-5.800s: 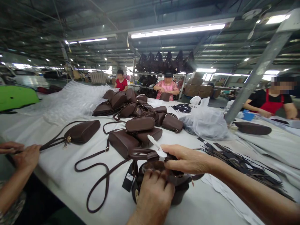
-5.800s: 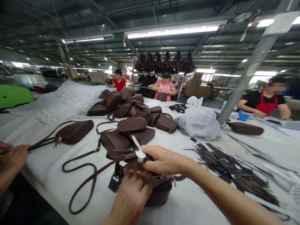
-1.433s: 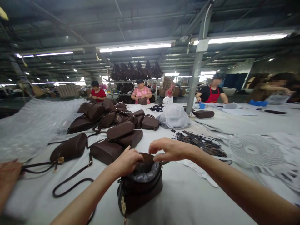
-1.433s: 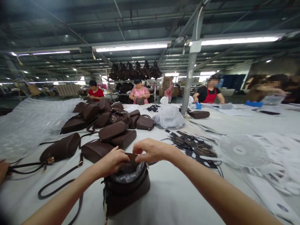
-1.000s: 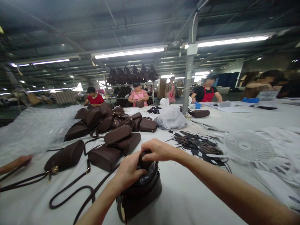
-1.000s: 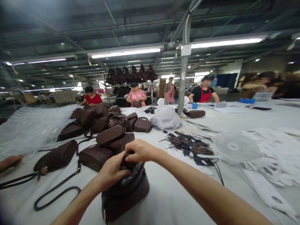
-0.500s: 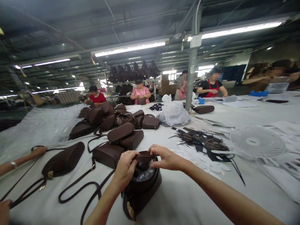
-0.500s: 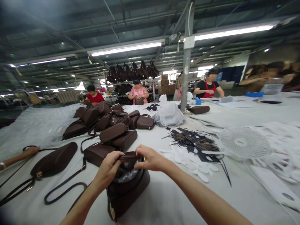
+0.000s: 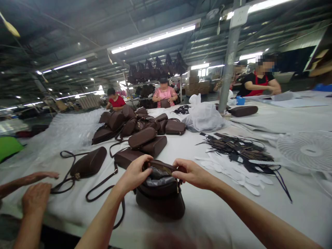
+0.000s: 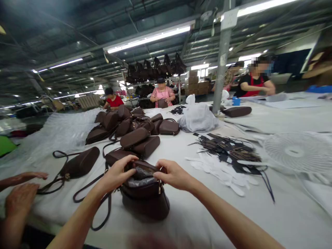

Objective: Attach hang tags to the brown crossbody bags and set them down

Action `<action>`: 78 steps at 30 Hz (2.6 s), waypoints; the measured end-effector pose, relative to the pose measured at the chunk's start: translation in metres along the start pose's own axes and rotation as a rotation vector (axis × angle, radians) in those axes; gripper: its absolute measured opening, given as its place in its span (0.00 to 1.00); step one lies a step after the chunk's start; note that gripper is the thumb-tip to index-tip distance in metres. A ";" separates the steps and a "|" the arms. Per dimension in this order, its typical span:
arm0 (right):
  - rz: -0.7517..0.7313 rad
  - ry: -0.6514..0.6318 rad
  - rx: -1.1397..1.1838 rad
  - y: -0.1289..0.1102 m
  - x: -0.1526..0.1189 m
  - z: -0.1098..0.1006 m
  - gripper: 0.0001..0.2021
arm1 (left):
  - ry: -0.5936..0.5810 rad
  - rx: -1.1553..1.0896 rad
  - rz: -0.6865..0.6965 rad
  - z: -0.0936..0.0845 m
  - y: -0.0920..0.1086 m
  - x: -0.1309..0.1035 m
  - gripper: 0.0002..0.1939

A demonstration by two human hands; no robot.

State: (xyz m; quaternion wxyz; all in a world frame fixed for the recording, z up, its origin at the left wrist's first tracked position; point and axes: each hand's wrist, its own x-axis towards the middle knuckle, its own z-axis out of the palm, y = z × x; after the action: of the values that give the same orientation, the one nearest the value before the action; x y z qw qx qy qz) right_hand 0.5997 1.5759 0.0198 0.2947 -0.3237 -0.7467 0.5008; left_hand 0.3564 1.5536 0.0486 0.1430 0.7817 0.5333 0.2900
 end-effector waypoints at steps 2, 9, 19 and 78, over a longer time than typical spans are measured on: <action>0.032 -0.028 0.216 0.002 -0.002 0.002 0.10 | 0.152 0.128 0.162 0.003 0.016 -0.010 0.20; -0.066 0.062 0.307 0.005 -0.012 0.008 0.11 | 0.062 0.316 0.526 0.053 0.052 -0.040 0.10; -0.220 0.255 -0.092 0.057 -0.042 0.039 0.25 | 0.113 0.634 0.332 0.093 0.061 -0.041 0.07; -0.059 0.215 -0.545 0.066 -0.050 -0.044 0.08 | 0.191 0.272 0.017 0.066 0.053 -0.034 0.12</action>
State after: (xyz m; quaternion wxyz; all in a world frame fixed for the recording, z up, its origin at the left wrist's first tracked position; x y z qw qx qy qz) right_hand 0.6771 1.5808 -0.0338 0.2888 -0.4204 -0.8271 0.2360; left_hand 0.4272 1.5074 0.0142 -0.0182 0.7672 0.5722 0.2894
